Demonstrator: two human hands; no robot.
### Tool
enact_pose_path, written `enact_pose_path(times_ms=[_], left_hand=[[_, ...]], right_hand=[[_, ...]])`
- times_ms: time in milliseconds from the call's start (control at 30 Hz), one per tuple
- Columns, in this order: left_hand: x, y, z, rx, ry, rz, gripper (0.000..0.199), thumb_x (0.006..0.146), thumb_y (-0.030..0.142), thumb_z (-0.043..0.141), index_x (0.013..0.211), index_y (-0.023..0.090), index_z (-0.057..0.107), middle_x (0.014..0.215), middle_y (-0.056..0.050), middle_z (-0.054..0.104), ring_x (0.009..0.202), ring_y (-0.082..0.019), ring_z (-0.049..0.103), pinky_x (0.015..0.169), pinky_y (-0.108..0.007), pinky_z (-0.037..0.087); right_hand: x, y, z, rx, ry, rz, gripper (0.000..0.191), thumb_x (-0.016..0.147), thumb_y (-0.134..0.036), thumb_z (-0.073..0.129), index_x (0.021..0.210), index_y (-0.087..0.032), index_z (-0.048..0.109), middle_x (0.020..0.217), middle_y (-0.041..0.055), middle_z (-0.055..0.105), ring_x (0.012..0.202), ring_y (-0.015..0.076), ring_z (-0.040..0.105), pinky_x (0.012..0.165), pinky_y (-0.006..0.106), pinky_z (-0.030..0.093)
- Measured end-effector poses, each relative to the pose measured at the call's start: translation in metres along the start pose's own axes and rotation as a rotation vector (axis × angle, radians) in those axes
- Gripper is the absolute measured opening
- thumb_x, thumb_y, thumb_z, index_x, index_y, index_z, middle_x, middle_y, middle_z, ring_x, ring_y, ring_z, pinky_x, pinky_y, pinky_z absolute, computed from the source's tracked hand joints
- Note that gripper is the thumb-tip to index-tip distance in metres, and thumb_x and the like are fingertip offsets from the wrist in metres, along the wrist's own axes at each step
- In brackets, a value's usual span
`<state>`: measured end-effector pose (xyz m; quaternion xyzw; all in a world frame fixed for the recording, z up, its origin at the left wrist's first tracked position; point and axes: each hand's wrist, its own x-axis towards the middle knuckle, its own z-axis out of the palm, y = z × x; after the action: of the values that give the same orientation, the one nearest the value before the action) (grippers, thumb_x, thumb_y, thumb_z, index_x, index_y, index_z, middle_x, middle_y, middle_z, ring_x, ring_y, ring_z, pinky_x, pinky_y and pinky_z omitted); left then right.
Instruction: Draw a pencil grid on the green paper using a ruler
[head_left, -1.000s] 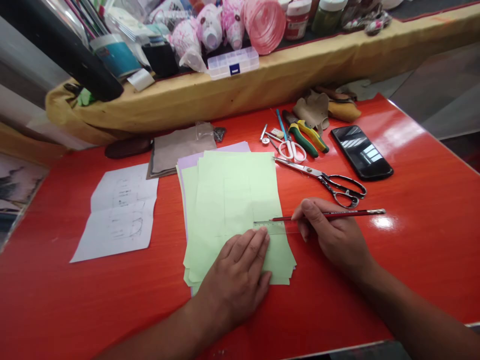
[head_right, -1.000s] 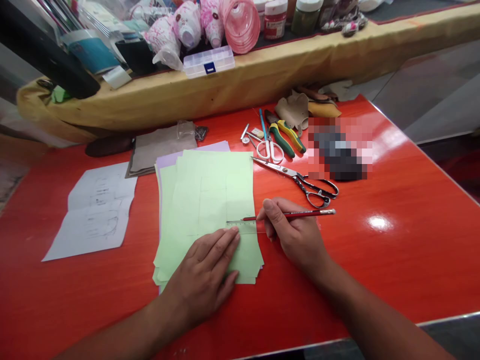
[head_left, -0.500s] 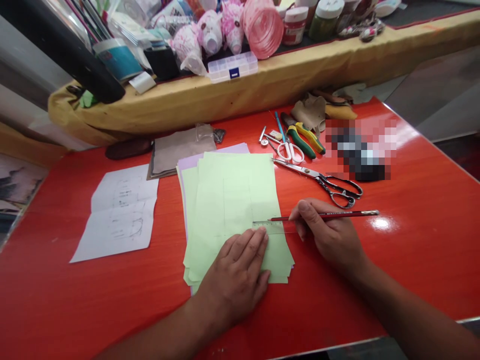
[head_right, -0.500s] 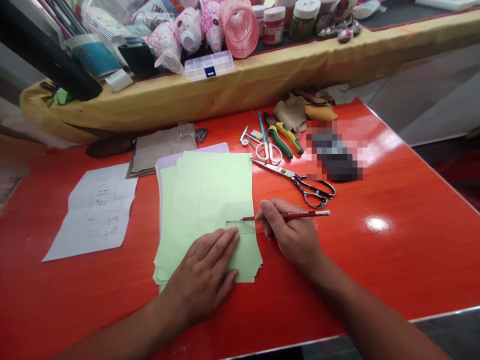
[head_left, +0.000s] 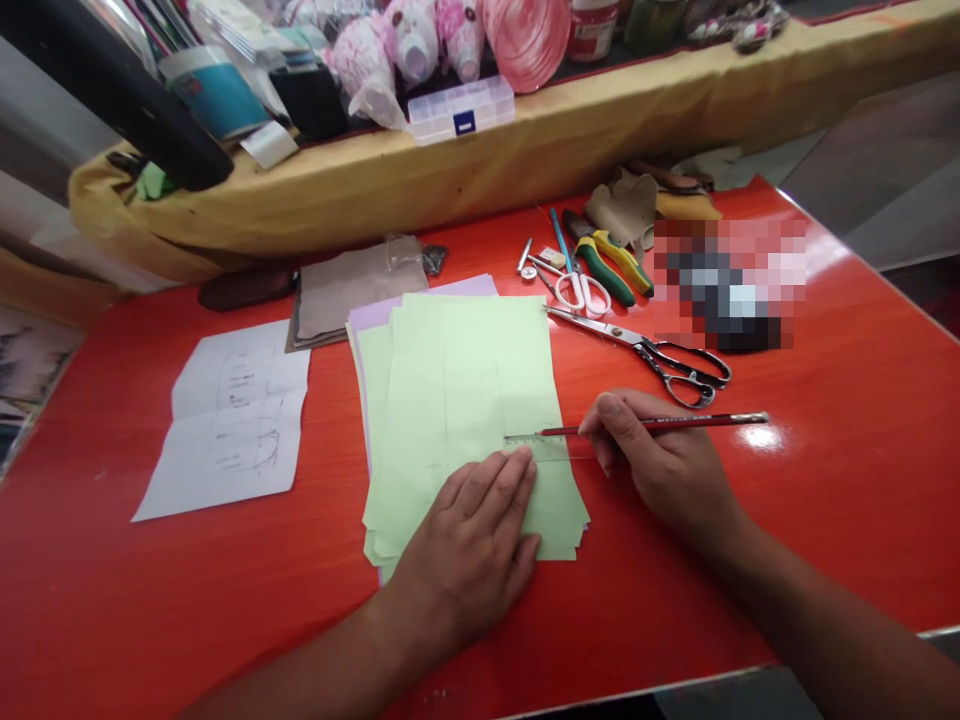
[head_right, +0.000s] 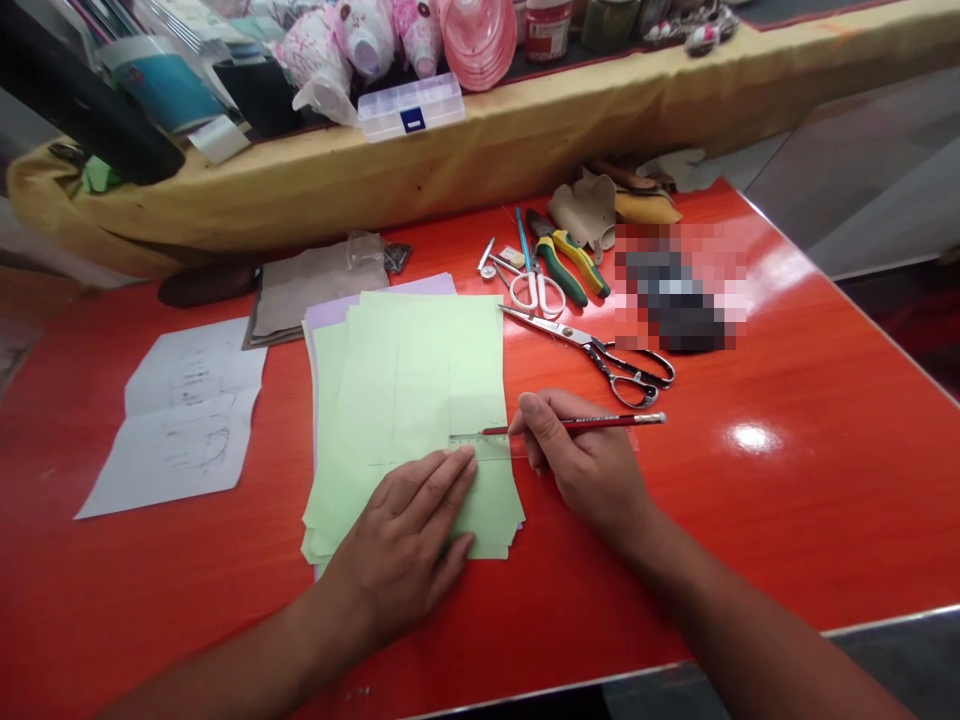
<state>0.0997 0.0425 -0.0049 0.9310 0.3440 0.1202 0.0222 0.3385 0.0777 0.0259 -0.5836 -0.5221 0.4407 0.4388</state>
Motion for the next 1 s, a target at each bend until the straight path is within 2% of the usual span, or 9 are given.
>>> enact_pose_path(times_ms=[167,500,800,1000], left_hand=[[0.0018,-0.0011,-0.0025,-0.009,0.016,0.011,0.053,0.11,0.029,0.045,0.156,0.002,0.049,0.163,-0.016,0.053,0.144,-0.031,0.051,0.12,-0.045,0.041],[0.0022,-0.0008,-0.003,-0.009,0.004,0.014,0.053,0.11,0.029,0.045,0.155,0.001,0.049,0.163,-0.016,0.053,0.143,-0.032,0.051,0.119,-0.046,0.042],[0.002,-0.0012,-0.0025,-0.035,0.013,0.009,0.054,0.109,0.028,0.048,0.156,0.001,0.049,0.162,-0.018,0.053,0.144,-0.032,0.051,0.119,-0.047,0.043],[0.0022,-0.0012,-0.0026,-0.038,0.003,0.011,0.054,0.11,0.028,0.047,0.156,0.0,0.049,0.163,-0.018,0.053,0.144,-0.033,0.052,0.118,-0.048,0.044]], right_hand=[[0.0,-0.0012,0.0,-0.002,0.011,-0.004,0.053,0.103,-0.068,0.059,0.075,-0.025,0.071,0.054,-0.0013,0.059,0.051,0.016,0.055,0.052,0.031,0.046],[0.0002,0.0022,-0.0008,0.011,0.0,-0.003,0.049,0.106,-0.062,0.059,0.078,-0.024,0.072,0.056,-0.0018,0.06,0.052,0.0146,0.055,0.053,0.029,0.045],[0.0012,-0.0016,0.0004,0.004,0.009,-0.014,0.052,0.103,-0.067,0.059,0.076,-0.024,0.071,0.054,-0.002,0.058,0.05,0.0146,0.053,0.052,0.029,0.045],[0.001,-0.0013,0.0005,0.014,0.006,-0.023,0.047,0.106,-0.059,0.06,0.078,-0.023,0.071,0.056,-0.0026,0.059,0.051,0.013,0.054,0.052,0.027,0.045]])
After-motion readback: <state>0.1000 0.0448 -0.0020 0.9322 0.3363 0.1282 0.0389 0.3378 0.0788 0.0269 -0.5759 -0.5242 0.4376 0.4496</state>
